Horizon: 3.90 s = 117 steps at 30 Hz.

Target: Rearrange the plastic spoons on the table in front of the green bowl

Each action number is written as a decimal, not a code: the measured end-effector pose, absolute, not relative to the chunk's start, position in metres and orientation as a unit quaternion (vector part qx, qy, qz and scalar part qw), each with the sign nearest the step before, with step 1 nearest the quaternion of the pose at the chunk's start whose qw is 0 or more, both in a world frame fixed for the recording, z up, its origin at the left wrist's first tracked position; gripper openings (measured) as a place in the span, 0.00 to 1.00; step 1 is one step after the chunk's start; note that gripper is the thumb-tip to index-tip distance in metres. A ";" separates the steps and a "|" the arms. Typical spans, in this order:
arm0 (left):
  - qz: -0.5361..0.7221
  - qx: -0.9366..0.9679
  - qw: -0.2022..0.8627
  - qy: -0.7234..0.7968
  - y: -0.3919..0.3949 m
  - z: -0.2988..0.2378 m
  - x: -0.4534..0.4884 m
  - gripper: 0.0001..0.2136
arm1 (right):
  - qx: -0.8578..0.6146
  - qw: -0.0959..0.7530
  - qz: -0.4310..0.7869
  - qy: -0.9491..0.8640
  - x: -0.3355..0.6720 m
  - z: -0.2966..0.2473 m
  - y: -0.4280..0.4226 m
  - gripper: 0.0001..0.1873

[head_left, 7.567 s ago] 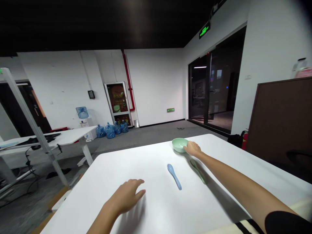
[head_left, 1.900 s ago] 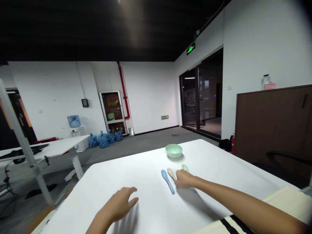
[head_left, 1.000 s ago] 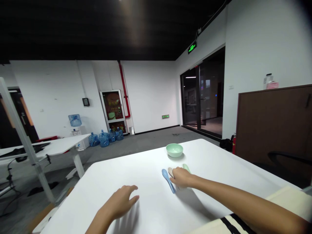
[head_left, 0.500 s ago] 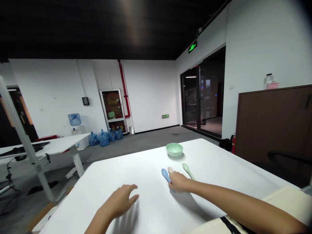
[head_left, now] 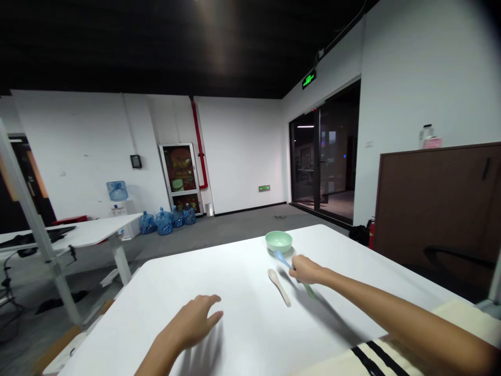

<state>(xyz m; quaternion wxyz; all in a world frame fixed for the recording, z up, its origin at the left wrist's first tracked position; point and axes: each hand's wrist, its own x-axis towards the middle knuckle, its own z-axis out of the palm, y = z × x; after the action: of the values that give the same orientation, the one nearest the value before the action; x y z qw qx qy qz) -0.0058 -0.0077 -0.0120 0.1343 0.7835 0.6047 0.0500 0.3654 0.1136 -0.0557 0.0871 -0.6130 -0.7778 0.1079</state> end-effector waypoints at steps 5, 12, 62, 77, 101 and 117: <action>0.052 0.783 0.130 0.606 -0.008 -0.012 -0.005 0.26 | -0.670 0.062 0.053 -0.738 0.410 -0.058 0.114 0.13; 0.045 0.783 0.130 0.606 -0.008 -0.011 -0.005 0.26 | -0.729 0.027 0.070 -0.681 0.440 -0.068 0.114 0.09; 0.044 0.782 0.134 0.607 -0.005 -0.013 -0.008 0.27 | -0.669 0.122 0.022 -0.733 0.384 -0.029 0.090 0.27; 0.045 0.787 0.130 0.601 -0.007 -0.009 -0.003 0.27 | -0.608 0.176 0.018 -0.774 0.375 -0.044 0.065 0.30; 0.045 0.788 0.140 0.598 -0.003 -0.015 -0.008 0.29 | -0.614 0.162 0.065 -0.770 0.382 -0.049 0.066 0.29; 0.049 0.784 0.143 0.602 0.001 -0.020 -0.011 0.29 | -0.620 0.127 0.073 -0.771 0.387 -0.060 0.071 0.30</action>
<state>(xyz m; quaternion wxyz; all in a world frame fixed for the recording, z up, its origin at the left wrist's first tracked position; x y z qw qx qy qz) -0.0114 0.0005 -0.0195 0.1433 0.7838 0.6022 0.0494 0.3873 0.0714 -0.0600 0.1266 -0.6202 -0.7707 0.0732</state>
